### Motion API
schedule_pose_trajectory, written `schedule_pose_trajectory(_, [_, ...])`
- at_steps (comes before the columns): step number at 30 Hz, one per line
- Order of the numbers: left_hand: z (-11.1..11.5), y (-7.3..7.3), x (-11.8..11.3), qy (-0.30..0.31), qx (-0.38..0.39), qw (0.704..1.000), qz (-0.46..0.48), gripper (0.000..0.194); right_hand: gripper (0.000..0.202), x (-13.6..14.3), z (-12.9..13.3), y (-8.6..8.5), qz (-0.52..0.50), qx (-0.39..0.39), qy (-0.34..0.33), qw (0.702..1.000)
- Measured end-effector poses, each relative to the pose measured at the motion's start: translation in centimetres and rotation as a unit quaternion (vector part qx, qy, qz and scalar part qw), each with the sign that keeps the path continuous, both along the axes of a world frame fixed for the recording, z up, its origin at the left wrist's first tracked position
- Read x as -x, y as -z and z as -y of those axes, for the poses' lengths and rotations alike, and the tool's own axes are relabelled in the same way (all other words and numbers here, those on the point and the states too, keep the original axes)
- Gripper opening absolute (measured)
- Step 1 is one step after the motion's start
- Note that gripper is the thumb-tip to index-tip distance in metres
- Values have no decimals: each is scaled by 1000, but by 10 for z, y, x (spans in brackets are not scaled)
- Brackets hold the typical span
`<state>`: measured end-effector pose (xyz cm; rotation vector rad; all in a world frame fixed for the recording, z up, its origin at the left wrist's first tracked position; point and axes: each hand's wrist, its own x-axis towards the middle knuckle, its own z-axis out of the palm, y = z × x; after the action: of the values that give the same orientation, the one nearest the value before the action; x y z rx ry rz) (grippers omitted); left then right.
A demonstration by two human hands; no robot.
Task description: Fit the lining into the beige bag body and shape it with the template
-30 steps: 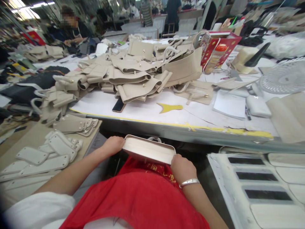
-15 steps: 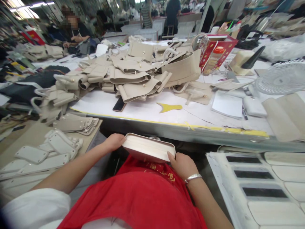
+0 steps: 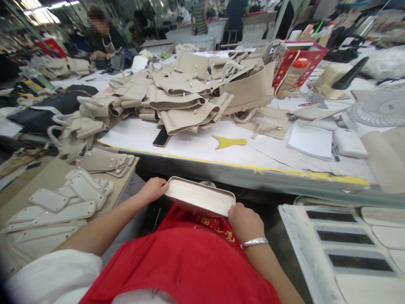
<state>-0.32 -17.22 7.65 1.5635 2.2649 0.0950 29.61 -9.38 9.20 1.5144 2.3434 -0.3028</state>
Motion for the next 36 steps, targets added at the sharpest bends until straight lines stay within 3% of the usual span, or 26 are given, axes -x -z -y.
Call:
schedule_pose_trajectory(7, [4, 4, -3, -3, -21, 1000, -16, 33, 34, -4, -7, 6, 1, 19, -23, 1000])
schedule_pose_trajectory(13, [13, 14, 1, -23, -42, 998, 30, 55, 26, -2, -6, -3, 53, 18, -126, 990])
schedule_pose_trajectory(16, [11, 13, -2, -30, -49, 998, 23, 47, 28, -1, -5, -4, 53, 12, -129, 990])
schedule_pose_trajectory(20, [3, 5, -3, -21, -35, 999, 18, 34, 31, -1, -6, -2, 37, 18, -83, 996])
schedule_pose_trajectory(26, [-5, -1, 0, -29, -21, 998, 48, 30, 26, -1, -7, -4, 46, 17, -117, 992])
schedule_pose_trajectory(31, [3, 4, 4, -81, -38, 983, 161, 31, 23, -1, -7, -10, 43, 31, -126, 991])
schedule_pose_trajectory(36, [12, 19, 5, -185, -70, 927, 319, 47, 21, -1, -5, -10, 51, 24, -97, 994])
